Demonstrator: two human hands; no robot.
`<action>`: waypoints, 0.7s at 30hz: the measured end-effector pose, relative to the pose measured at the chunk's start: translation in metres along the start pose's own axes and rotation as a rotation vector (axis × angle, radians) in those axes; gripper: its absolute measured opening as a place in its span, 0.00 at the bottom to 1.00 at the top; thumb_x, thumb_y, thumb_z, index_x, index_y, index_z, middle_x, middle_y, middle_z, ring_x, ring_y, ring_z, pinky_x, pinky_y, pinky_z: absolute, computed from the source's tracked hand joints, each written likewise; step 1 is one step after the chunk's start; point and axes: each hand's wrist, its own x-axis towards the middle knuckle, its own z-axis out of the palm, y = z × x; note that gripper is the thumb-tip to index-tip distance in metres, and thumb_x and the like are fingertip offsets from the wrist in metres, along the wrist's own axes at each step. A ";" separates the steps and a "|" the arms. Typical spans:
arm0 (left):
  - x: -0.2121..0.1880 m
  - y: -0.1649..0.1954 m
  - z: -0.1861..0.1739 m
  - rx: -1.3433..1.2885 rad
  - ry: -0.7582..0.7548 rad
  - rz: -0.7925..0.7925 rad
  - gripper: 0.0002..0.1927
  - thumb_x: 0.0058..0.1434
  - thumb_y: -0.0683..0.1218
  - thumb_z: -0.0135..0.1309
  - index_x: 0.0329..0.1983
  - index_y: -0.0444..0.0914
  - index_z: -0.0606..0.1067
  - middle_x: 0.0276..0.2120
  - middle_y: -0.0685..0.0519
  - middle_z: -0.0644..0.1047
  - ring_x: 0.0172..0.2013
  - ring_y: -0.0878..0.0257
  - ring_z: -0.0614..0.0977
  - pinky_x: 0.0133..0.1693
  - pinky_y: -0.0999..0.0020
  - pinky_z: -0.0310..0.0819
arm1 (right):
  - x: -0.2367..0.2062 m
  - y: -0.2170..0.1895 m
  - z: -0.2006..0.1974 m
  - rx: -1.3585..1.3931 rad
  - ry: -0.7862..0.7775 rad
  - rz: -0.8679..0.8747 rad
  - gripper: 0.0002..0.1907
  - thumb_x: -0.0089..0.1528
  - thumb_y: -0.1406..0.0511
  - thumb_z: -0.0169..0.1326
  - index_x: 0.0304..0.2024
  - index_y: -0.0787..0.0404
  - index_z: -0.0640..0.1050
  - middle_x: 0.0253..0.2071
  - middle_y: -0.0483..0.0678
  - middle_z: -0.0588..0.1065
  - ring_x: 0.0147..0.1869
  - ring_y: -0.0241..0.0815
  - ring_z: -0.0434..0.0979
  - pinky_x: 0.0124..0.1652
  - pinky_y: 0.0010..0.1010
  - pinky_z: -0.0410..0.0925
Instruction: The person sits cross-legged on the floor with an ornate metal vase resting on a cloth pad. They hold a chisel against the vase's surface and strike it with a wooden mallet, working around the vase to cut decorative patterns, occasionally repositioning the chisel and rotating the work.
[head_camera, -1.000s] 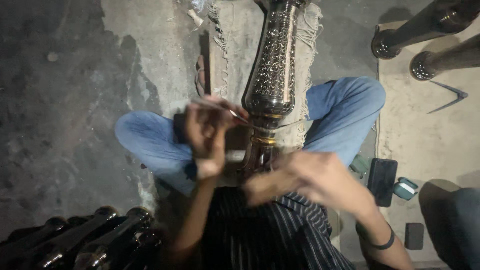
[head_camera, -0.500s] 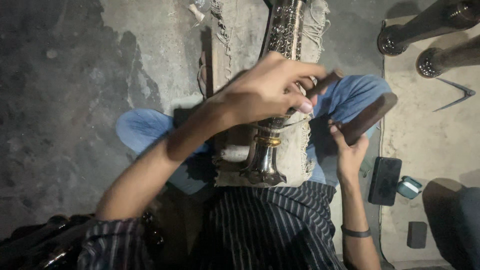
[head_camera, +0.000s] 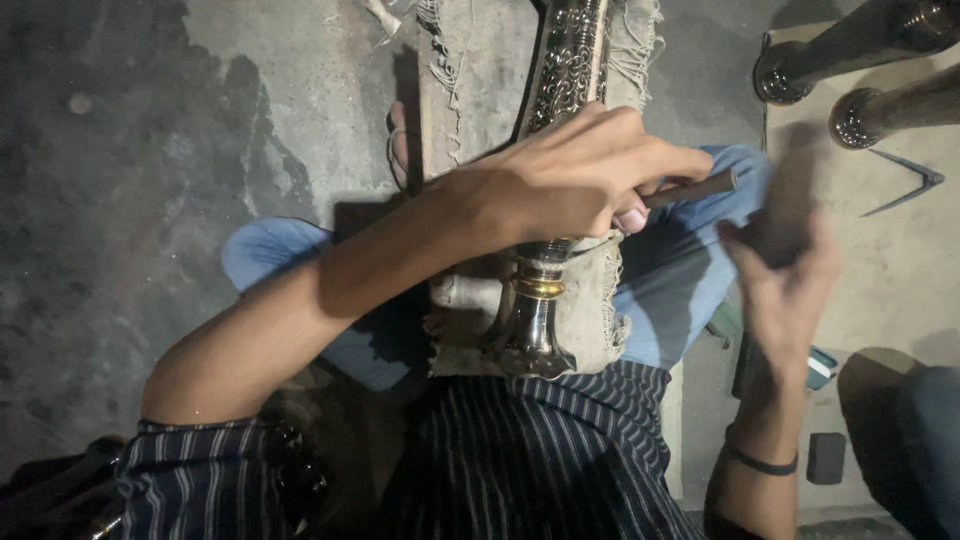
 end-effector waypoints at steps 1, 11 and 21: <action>0.000 0.000 0.000 0.010 0.039 0.055 0.24 0.57 0.36 0.61 0.58 0.35 0.75 0.32 0.42 0.83 0.35 0.56 0.88 0.33 0.57 0.79 | 0.002 -0.003 -0.004 0.081 0.026 0.072 0.14 0.63 0.73 0.61 0.48 0.67 0.71 0.41 0.46 0.75 0.43 0.34 0.76 0.47 0.27 0.70; -0.003 -0.005 0.018 0.030 0.106 0.054 0.29 0.57 0.31 0.55 0.64 0.37 0.71 0.36 0.38 0.83 0.38 0.58 0.89 0.30 0.67 0.84 | 0.007 -0.029 -0.022 -0.224 -0.124 0.000 0.15 0.64 0.76 0.63 0.44 0.68 0.68 0.37 0.49 0.76 0.38 0.39 0.76 0.40 0.27 0.70; -0.008 -0.013 0.022 0.095 0.236 0.259 0.29 0.61 0.26 0.52 0.66 0.34 0.71 0.39 0.34 0.82 0.40 0.54 0.89 0.28 0.76 0.85 | -0.008 -0.028 -0.029 -0.027 0.035 0.052 0.34 0.63 0.75 0.59 0.69 0.63 0.61 0.51 0.47 0.71 0.48 0.38 0.77 0.53 0.29 0.75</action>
